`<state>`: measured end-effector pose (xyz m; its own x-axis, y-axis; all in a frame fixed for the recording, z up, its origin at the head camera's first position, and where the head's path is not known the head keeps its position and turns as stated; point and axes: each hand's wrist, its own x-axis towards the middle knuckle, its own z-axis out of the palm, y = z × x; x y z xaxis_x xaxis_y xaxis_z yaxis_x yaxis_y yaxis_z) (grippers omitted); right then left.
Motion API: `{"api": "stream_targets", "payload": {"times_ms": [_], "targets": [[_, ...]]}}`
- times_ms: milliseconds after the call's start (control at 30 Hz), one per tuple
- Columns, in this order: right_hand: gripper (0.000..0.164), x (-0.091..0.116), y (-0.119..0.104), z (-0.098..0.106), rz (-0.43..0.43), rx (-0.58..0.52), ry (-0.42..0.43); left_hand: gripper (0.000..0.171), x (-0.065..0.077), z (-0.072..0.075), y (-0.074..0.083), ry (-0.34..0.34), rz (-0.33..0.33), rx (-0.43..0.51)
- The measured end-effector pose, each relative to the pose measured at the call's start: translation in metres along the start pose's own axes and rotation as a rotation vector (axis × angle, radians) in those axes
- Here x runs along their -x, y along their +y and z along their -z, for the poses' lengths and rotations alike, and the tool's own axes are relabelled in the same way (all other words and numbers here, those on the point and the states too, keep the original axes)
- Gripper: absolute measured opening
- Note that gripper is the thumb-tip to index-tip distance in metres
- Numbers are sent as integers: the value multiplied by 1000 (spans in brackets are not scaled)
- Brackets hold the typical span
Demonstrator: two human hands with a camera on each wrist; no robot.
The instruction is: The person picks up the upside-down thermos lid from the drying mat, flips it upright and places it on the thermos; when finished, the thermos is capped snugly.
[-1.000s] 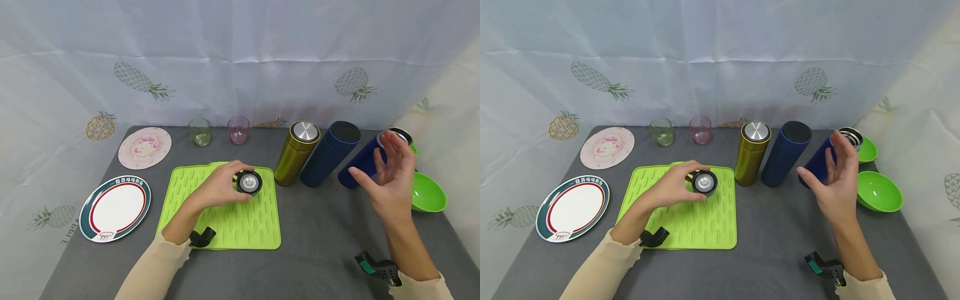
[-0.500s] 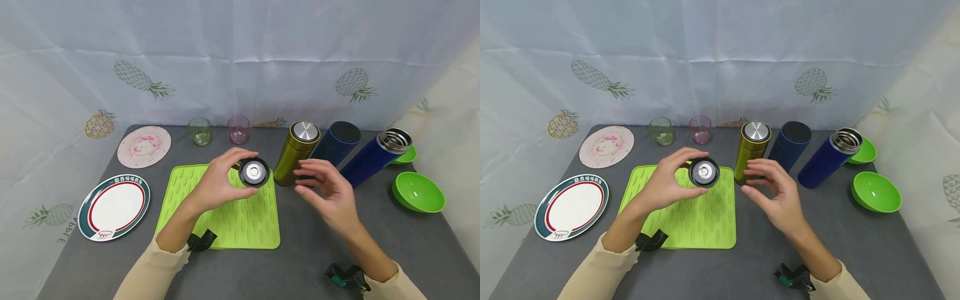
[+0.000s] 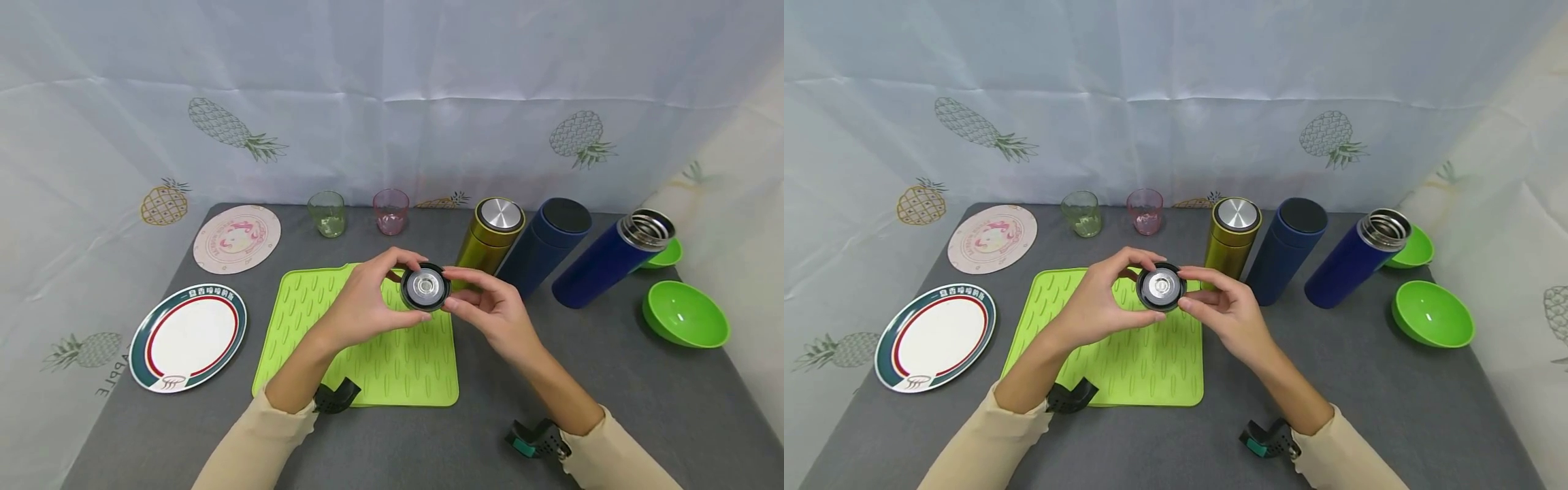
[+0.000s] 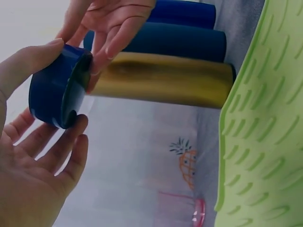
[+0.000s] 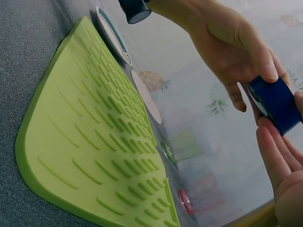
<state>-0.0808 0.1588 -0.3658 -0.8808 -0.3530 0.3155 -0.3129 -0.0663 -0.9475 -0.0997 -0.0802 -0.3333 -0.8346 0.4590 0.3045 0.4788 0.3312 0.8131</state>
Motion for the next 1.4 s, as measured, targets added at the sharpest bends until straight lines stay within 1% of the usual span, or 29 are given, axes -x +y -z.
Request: {"api": "stream_targets", "payload": {"times_ms": [133, 233, 400, 467, 533, 600, 667, 733, 800, 967, 1033, 1133, 1233, 1400], "targets": [[38, 0, 1, 0, -41, -8, 7, 52, 0, -2, -3, -1, 4, 27], [38, 0, 3, 1, -65, -37, -4, 51, 1, -4, -5, -3, 1, 39], [42, 0, 4, 2, -87, -108, -42, 52, 1, -5, -6, -2, -9, 27], [43, 0, 4, 3, -89, -114, -46, 52, 1, -5, -5, -8, -15, 25], [44, -1, 4, 3, -81, -105, -45, 55, 1, -4, -5, -12, -22, 24], [43, -2, 4, 3, -67, -97, -38, 63, 1, -3, -3, -12, -21, 22], [44, -2, 3, 3, -58, -81, -28, 71, 1, -1, -2, -9, -13, 20], [44, -2, 2, 4, -56, -66, -18, 75, 1, 1, -2, 2, 8, 19], [44, -2, 1, 4, -60, -50, -8, 68, 1, 3, -2, 13, 37, 25], [44, 0, 0, 4, -56, -47, 1, 41, -1, 5, -3, 35, 96, 55], [45, -1, 0, 3, -49, -52, -2, 35, -1, 4, -3, 35, 114, 71], [47, -1, 1, 3, -43, -64, -6, 33, -1, 3, -3, 39, 132, 86], [46, -1, 1, 4, -52, -64, 3, 36, -1, 3, -2, 53, 122, 80], [42, -1, 0, 6, -102, -66, 1, 38, -1, 4, -1, 77, 64, 86]]}}
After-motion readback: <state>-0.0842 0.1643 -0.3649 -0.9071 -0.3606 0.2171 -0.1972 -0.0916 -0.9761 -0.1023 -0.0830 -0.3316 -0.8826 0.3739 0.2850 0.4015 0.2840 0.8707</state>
